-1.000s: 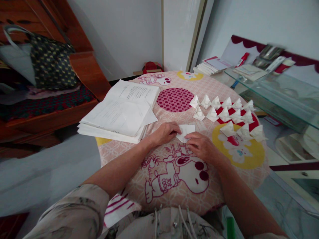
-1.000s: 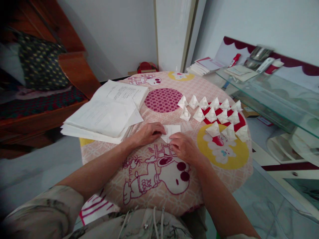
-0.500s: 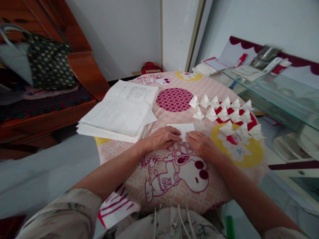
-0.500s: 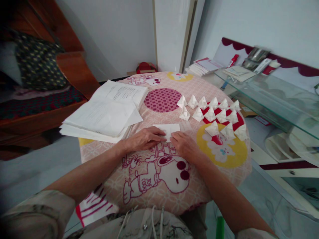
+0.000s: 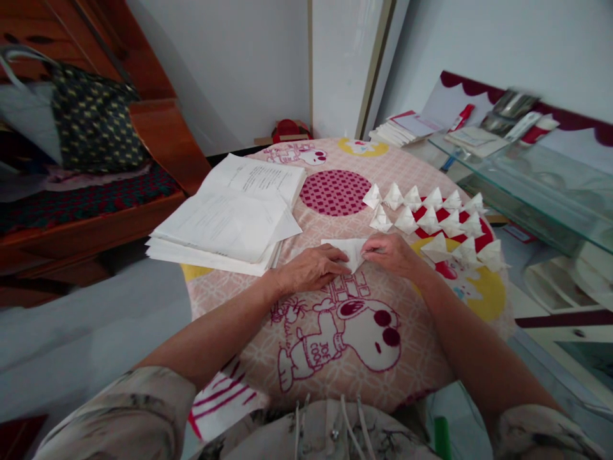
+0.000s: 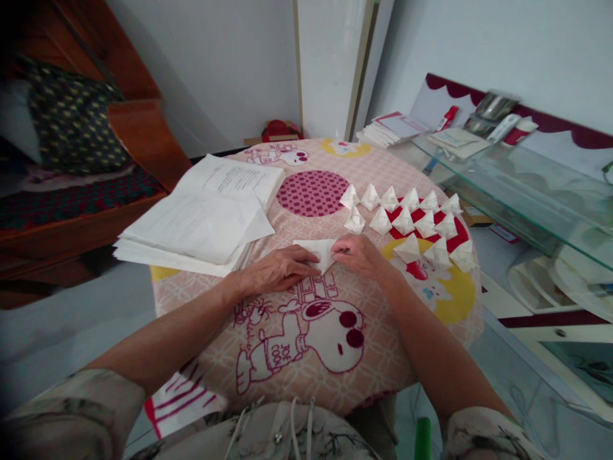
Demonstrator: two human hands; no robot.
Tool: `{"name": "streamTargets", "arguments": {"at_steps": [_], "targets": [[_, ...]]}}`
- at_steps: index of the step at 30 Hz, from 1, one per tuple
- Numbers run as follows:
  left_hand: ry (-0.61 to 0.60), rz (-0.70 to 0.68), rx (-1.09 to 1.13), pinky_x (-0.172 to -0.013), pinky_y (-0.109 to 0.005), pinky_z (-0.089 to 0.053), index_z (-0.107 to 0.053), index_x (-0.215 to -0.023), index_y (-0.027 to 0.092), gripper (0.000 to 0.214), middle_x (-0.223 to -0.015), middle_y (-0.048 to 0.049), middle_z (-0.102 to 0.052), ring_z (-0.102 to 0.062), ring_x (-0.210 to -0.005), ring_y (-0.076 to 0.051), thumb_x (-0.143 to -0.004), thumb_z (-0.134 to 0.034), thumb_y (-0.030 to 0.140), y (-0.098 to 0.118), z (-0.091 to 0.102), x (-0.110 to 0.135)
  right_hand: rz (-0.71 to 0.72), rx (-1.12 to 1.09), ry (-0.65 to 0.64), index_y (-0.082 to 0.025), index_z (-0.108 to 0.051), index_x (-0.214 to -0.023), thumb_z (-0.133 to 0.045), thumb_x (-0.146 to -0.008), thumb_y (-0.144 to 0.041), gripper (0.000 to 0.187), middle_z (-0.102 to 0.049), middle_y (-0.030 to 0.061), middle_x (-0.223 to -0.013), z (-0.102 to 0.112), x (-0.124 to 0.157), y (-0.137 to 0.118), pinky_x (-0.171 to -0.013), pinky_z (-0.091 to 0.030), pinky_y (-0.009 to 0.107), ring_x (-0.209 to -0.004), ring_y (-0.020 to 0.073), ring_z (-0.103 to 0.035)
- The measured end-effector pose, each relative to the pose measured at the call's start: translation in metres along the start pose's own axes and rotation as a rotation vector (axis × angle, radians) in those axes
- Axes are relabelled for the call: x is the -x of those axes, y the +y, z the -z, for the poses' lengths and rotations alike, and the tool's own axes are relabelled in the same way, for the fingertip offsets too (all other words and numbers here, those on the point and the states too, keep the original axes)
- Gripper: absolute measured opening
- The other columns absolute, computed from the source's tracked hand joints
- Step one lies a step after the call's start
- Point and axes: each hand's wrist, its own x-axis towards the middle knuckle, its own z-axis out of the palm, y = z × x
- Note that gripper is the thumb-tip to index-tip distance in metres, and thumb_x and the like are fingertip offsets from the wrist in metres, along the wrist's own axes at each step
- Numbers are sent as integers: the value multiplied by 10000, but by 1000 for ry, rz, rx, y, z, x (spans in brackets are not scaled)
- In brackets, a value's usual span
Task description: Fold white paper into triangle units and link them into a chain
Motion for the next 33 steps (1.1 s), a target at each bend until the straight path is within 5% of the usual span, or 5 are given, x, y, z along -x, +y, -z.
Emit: {"name": "streamTargets", "arguments": {"at_steps": [6, 18, 27, 33], "targets": [[-27, 4, -1, -973, -385, -524, -748, -1167, 246, 364, -1230, -92, -690, -648, -1109, -232, -898, -565, 83, 0, 0, 0, -33, -5, -50, -180, -768, -748, -610, -855, -211, 193, -709, 25, -710, -6, -17, -6, -623, -441, 281, -647, 156, -602], [-36, -5, 31, -975, -393, -530, -754, -1133, 240, 361, -1210, -91, -699, -633, -1141, -240, -878, -566, 68, 2, 5, -1, 79, 142, 120, -192, -728, -707, -642, -868, -198, 183, -630, 46, -705, -28, -14, -1, -702, -440, 328, -741, 200, -560], [-19, 14, 149, -1034, -374, -510, -710, -1204, 211, 377, -1214, -92, -707, -644, -1166, -215, -904, -523, 80, 2, 6, 0, 81, 155, 115, -189, -725, -720, -617, -877, -174, 191, -629, 53, -733, -30, -12, 0, -720, -438, 336, -776, 208, -558], [-71, 27, 40, -1001, -378, -518, -699, -1247, 249, 371, -1237, -95, -679, -638, -1145, -227, -937, -529, 136, 7, 6, -1, 73, 136, 105, -182, -714, -706, -621, -877, -177, 195, -613, 54, -729, -30, -13, 0, -717, -434, 337, -773, 208, -555]]}}
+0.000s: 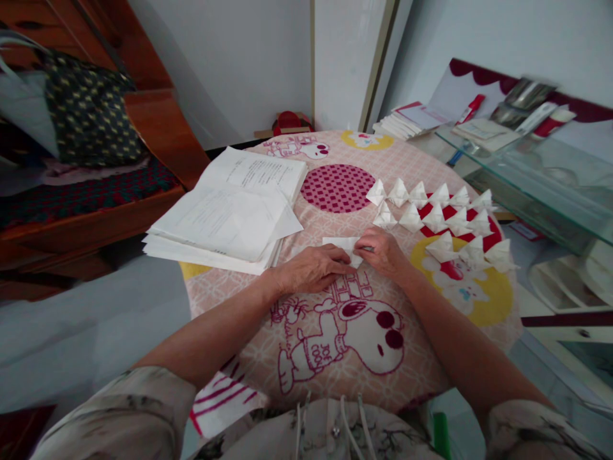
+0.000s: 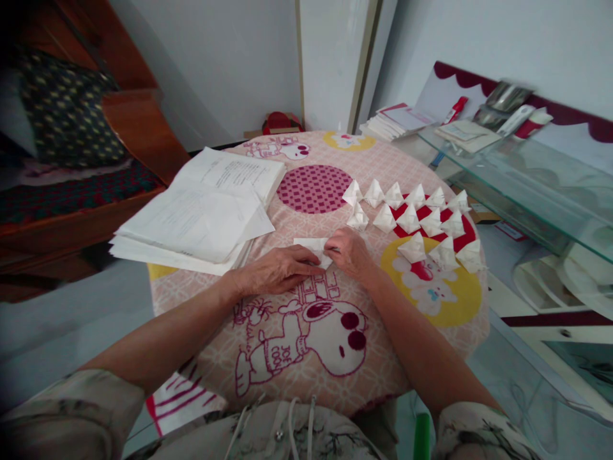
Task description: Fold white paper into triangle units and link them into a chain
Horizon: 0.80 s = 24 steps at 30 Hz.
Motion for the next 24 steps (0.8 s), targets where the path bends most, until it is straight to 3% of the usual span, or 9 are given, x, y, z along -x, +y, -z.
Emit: {"name": "streamTargets", "arguments": {"at_steps": [24], "targets": [[-11, -3, -75, -1042, -413, -513, -708, -1235, 250, 388, -1404, -78, -618, -617, -1214, -239, -905, -550, 121, 2, -2, 1, -110, 75, -21, -182, -631, -609, -607, -771, -106, 181, -599, 50, -674, -7, -10, -1, -711, -390, 323, -728, 193, -525]]}}
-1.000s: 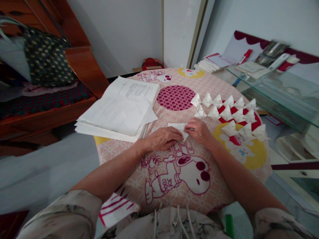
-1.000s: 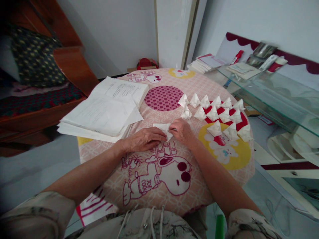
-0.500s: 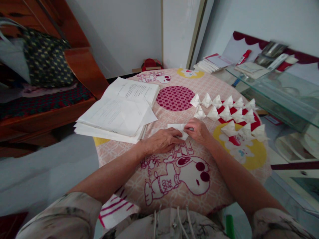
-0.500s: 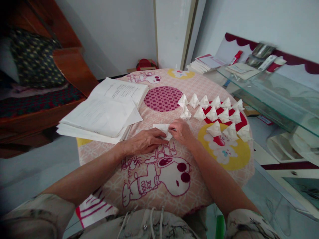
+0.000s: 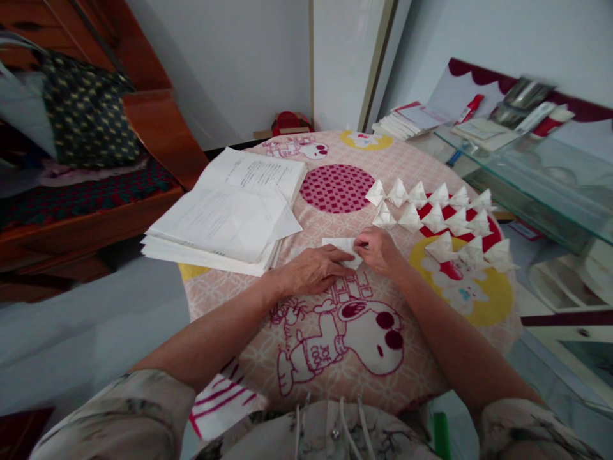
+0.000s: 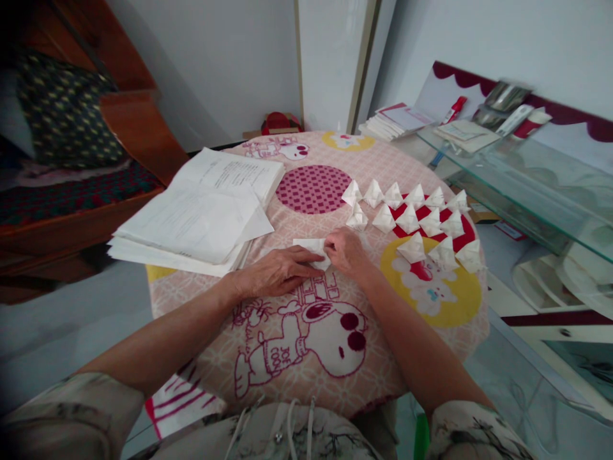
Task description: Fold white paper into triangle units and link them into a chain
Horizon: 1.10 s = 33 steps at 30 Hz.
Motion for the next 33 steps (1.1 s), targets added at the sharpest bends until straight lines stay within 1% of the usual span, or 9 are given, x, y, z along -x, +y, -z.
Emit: {"name": "streamTargets", "arguments": {"at_steps": [15, 20, 22, 23, 24, 26, 28, 30, 33], "targets": [[-10, -23, 22, -1022, -404, -494, -694, -1253, 240, 381, -1398, -80, -618, -589, -1199, -249, -921, -529, 152, -3, -2, -2, 14, 77, 53, -186, -614, -637, -601, -805, -116, 182, -610, 67, -725, -8, 3, -3, -754, -408, 340, -794, 214, -533], [13, -31, 15, -1026, -402, -488, -707, -1235, 226, 372, -1384, -91, -634, -599, -1195, -247, -917, -533, 141, -4, -3, -2, 7, 17, 229, -189, -659, -689, -588, -859, -179, 184, -653, 81, -768, 9, 11, -8, -781, -442, 351, -834, 229, -571], [16, -28, 14, -1024, -404, -490, -706, -1243, 223, 380, -1389, -97, -632, -600, -1196, -249, -914, -537, 136, -4, -4, -2, -29, -26, 325, -188, -687, -723, -579, -864, -204, 178, -671, 73, -772, 19, 17, -8, -769, -451, 351, -809, 224, -585], [15, -29, 16, -1025, -404, -490, -703, -1249, 221, 385, -1391, -100, -631, -599, -1199, -250, -912, -538, 134, -4, -4, -2, -68, -61, 337, -187, -697, -734, -573, -866, -212, 183, -671, 60, -751, 22, 20, -8, -738, -450, 341, -763, 210, -583], [14, -31, 20, -1027, -404, -489, -702, -1252, 222, 387, -1389, -100, -633, -599, -1200, -249, -911, -541, 133, -4, -4, -2, -108, -120, 296, -184, -705, -745, -578, -862, -224, 177, -667, 41, -721, 25, 24, -7, -684, -443, 321, -701, 190, -578], [17, -33, 28, -1030, -406, -488, -700, -1252, 224, 391, -1382, -98, -637, -598, -1202, -249, -907, -543, 130, -5, -5, -2, -172, -250, 132, -179, -705, -747, -603, -830, -230, 141, -652, 10, -657, 25, 29, -7, -601, -417, 287, -623, 164, -567], [22, -34, 33, -1028, -412, -489, -702, -1245, 226, 393, -1377, -99, -640, -600, -1197, -251, -901, -540, 124, -5, -5, -2, -223, -308, 8, -174, -699, -744, -628, -789, -214, 93, -656, 0, -642, 22, 32, -9, -576, -403, 270, -602, 152, -570], [24, -37, 28, -1026, -419, -490, -701, -1244, 219, 391, -1378, -109, -638, -599, -1197, -256, -903, -535, 124, -5, -5, -2, -269, -303, -52, -172, -693, -747, -655, -754, -196, 45, -662, -1, -645, 17, 31, -12, -581, -405, 264, -603, 147, -575], [12, -33, 14, -1029, -414, -488, -695, -1253, 219, 388, -1389, -107, -628, -596, -1200, -252, -910, -536, 132, -4, -4, -2, -313, -250, -77, -173, -683, -747, -684, -726, -168, 21, -647, -8, -627, 15, 26, -17, -590, -407, 262, -590, 139, -563]]}}
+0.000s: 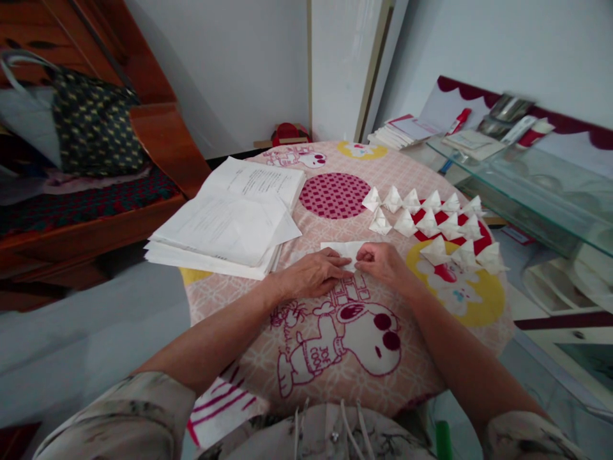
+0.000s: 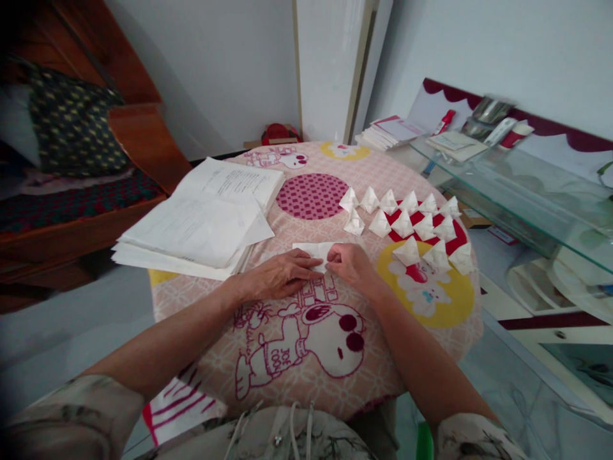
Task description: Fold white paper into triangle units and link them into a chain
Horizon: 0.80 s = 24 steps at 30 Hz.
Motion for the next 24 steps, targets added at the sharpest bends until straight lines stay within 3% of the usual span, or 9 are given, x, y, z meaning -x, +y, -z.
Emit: {"name": "streamTargets", "arguments": {"at_steps": [8, 17, 24], "targets": [[0, 5, -2, -1019, -405, -491, -701, -1235, 229, 374, -1395, -94, -621, -594, -1190, -246, -913, -538, 135, 2, 2, 0, 33, 68, 1, -175, -675, -757, -706, -740, -149, 44, -631, -20, -604, 1, -2, -3, -572, -381, 250, -560, 121, -535], [12, -37, 2, -1029, -424, -488, -706, -1177, 185, 336, -1311, -122, -658, -587, -1185, -255, -914, -507, 121, 6, 1, -3, 20, 103, -12, -170, -686, -776, -707, -761, -156, 30, -673, 7, -666, 0, -2, -3, -600, -392, 264, -631, 149, -599], [-1, -22, 23, -1027, -421, -500, -707, -1153, 194, 322, -1267, -105, -679, -586, -1211, -256, -918, -501, 117, 8, 0, -3, 43, 97, -45, -174, -683, -813, -702, -762, -133, 68, -637, -18, -630, 2, -2, -2, -572, -365, 254, -578, 126, -542]]}}
